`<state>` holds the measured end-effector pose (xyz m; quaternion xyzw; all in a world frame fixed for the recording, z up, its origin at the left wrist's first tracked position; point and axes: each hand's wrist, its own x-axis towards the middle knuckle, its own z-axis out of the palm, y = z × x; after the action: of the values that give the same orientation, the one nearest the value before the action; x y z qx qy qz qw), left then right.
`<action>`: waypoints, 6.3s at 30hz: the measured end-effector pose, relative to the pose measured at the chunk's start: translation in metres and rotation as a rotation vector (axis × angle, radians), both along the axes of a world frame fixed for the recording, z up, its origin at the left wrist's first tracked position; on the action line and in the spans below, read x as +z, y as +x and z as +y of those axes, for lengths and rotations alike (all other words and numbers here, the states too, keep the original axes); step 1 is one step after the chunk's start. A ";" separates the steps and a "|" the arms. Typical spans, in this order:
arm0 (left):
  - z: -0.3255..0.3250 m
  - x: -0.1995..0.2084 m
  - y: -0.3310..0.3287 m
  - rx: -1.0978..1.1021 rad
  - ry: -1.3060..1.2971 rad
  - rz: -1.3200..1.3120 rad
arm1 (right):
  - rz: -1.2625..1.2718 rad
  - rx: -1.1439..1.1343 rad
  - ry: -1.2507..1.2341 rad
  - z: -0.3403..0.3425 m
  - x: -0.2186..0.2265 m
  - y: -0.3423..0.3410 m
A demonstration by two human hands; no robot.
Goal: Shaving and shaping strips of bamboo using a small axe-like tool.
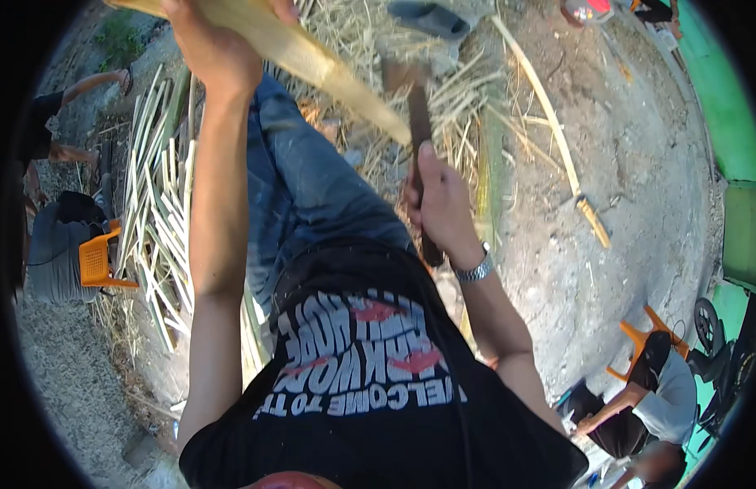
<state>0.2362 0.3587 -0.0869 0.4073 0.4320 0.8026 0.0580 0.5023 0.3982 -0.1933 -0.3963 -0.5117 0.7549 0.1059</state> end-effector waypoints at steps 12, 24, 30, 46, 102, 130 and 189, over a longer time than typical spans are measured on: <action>-0.024 -0.016 0.022 -0.217 -0.016 0.052 | -0.350 0.011 -0.181 0.026 -0.123 0.017; -0.015 0.002 0.015 -0.166 0.020 0.042 | 0.411 -0.187 0.553 0.006 0.001 0.013; -0.031 -0.022 -0.010 -0.011 -0.028 0.033 | -0.227 -0.246 0.865 0.048 -0.036 0.018; -0.050 -0.020 0.008 -0.044 -0.127 0.125 | 0.336 -0.178 0.557 0.048 -0.085 -0.106; -0.196 -0.112 -0.023 0.369 0.114 -0.205 | 0.593 0.749 1.677 0.027 -0.094 -0.143; -0.215 -0.128 -0.024 0.337 0.138 -0.255 | -0.588 0.243 1.350 0.214 -0.232 0.010; -0.494 -0.399 0.072 1.227 -0.235 -1.339 | -0.726 -0.014 0.989 0.099 -0.351 0.068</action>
<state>0.3080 -0.1351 -0.4857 -0.4526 0.5277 0.7119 -0.0993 0.5698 0.4968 -0.5443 -0.5355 -0.8021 0.2441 0.1013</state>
